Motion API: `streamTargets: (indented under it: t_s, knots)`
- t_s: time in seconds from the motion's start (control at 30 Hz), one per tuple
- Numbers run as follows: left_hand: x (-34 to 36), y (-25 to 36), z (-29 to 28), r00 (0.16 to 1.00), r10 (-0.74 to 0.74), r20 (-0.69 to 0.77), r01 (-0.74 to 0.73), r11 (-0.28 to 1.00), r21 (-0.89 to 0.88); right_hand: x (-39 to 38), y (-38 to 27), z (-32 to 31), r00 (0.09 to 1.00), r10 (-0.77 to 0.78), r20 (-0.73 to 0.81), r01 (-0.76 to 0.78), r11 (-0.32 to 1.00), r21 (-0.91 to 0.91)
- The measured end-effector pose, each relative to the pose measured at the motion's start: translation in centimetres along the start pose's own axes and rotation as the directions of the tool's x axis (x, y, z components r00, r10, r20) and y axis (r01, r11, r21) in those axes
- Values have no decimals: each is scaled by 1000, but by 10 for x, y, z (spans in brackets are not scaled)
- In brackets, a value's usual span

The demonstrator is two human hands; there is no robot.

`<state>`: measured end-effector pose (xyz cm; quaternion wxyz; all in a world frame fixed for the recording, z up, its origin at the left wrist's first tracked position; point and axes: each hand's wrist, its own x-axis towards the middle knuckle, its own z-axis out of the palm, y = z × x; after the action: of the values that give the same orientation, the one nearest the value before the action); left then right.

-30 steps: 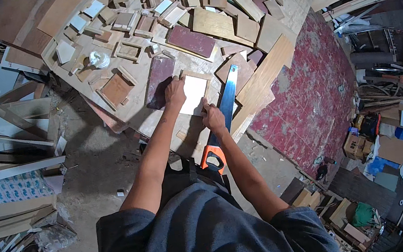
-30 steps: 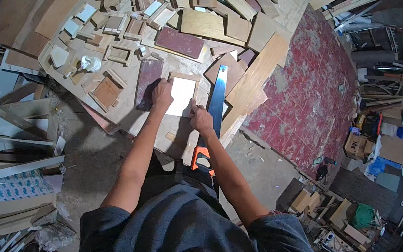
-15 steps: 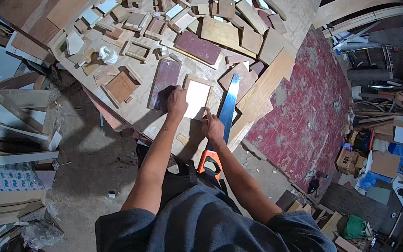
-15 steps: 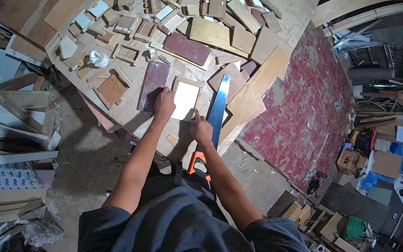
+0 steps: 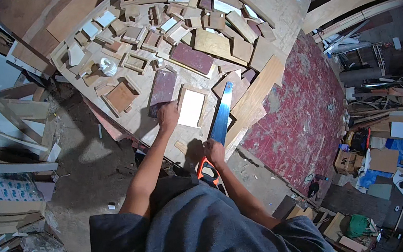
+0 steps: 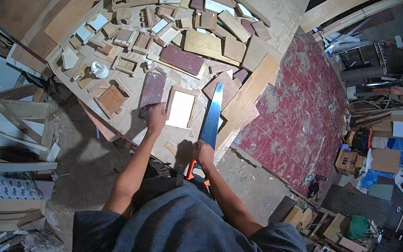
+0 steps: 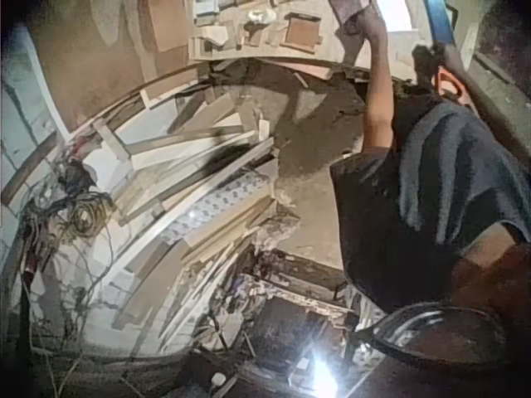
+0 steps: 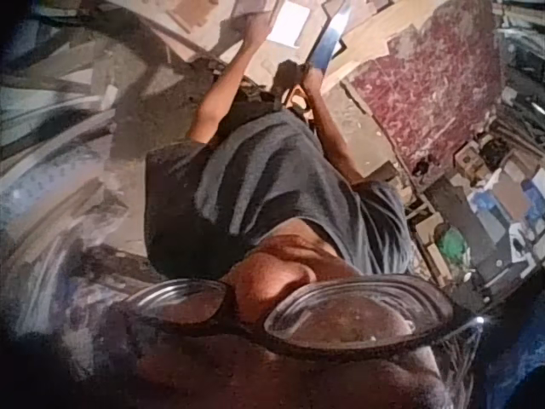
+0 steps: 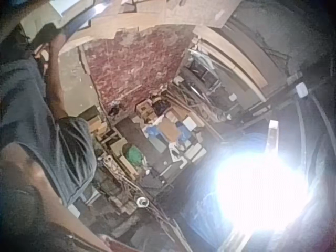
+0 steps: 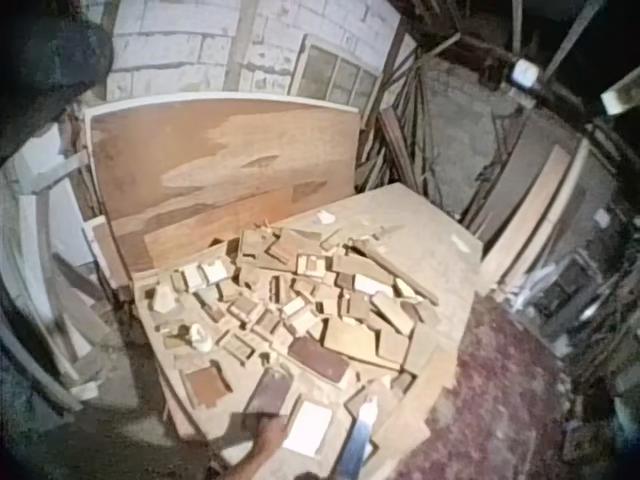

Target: Measuring wood pieces and using a hand saw to cut them on a workshop bench.

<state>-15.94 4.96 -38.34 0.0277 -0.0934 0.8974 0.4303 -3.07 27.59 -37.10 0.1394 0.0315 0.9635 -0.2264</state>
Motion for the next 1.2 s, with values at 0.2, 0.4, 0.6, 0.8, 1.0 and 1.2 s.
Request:
streamTargets:
  t_s: [0.2, 0.4, 0.6, 0.8, 1.0, 1.2]
  knots:
    - [-65, -70, -36, 984, -142, -110, 143, 990, 8, -39, 9, -1, 994, 105, -30, -107, 991, -78]
    - [-124, -148, -70, 978, -133, -159, 132, 991, -19, -72, 3, 6, 975, 219, -37, -221, 974, -50]
    - [-123, -155, -73, 955, -297, 13, 283, 894, -347, -108, 33, 15, 907, 415, -68, -396, 897, 199]
    - [-98, -112, -70, 913, -254, 319, 343, 902, -263, -139, 70, 26, 729, 639, -244, -559, 762, 327]
    - [-101, -43, -43, 832, 52, 552, -184, 965, 187, -150, 69, 31, 807, 563, -176, -506, 814, 285]
    - [-135, -1, 0, 607, 539, 584, -755, 621, 211, -148, 63, 16, 816, 576, -48, -555, 804, 216]
